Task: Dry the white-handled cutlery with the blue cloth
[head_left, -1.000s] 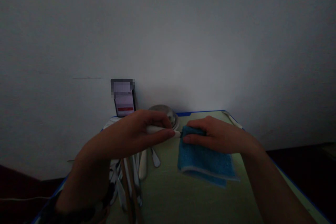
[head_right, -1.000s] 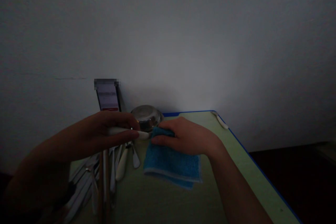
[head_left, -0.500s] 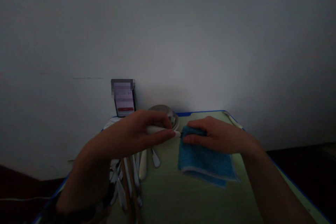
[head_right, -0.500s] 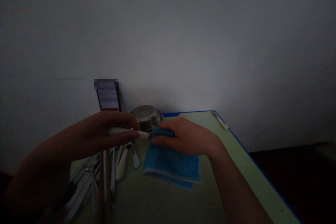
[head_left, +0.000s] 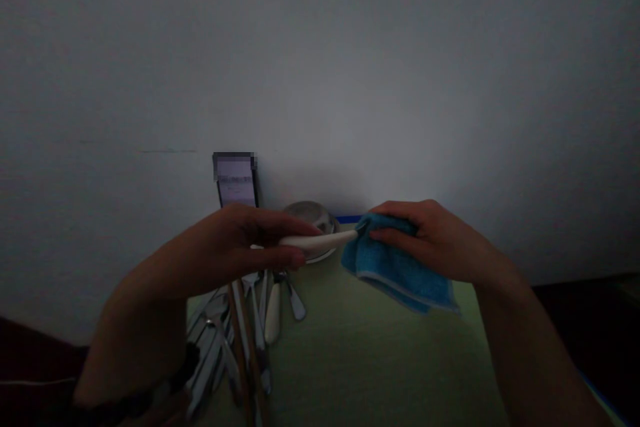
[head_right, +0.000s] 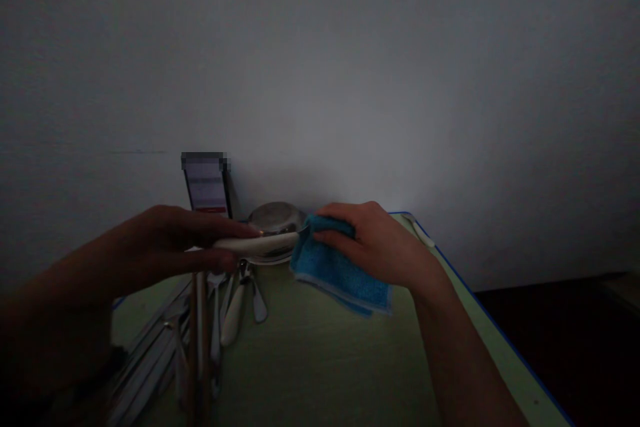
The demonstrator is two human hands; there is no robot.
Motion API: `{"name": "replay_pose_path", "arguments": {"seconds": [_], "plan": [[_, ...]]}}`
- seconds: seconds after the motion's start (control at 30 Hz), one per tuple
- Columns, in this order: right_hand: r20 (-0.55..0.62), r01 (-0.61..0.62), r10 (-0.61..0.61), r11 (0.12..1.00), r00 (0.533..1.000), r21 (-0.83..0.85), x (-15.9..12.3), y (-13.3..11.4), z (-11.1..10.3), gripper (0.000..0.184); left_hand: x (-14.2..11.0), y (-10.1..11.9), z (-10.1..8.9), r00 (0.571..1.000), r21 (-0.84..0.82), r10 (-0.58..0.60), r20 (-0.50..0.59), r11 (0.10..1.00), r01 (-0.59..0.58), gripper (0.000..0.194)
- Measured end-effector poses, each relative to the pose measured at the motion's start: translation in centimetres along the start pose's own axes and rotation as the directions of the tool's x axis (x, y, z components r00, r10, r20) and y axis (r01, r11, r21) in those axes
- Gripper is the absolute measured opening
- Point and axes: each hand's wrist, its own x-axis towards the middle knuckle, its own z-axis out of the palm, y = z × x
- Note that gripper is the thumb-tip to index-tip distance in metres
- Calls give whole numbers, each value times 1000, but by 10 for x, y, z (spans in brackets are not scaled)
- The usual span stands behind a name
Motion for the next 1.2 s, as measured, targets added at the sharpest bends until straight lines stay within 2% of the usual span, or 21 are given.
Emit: {"name": "replay_pose_path", "arguments": {"seconds": [0.07,0.13,0.3,0.57,0.7,0.97,1.07,1.2], "plan": [[-11,16,-16,1000,1000,8,0,0,0,20,-1,0,1,995,-20,-18,97,1000,20,34],[-18,22,-22,1000,1000,-2,0,-1,1,20,-1,1,5,990,-5,-29,138,1000,30,34],[9,-26,27,998,1000,-61,2,-6,4,25,1,10,10,1000,115,-21,2,993,21,33],[69,12,-12,1000,998,5,3,-14,4,25,6,23,8,999,137,19,-26,990,-15,26],[82,7,-9,1000,997,27,3,-13,5,23,10,22,9,1000,122,-6,-6,993,6,28],[147,4,-18,996,989,94,0,-9,-2,20,13,17,9,996,106,-3,-84,994,12,31],[129,13,-22,997,991,73,-1,-8,-3,20,15,19,12,994,140,0,-105,990,15,32],[43,-22,24,999,999,-31,1,-7,3,16,17,20,19,991,231,10,-136,973,22,36]]}}
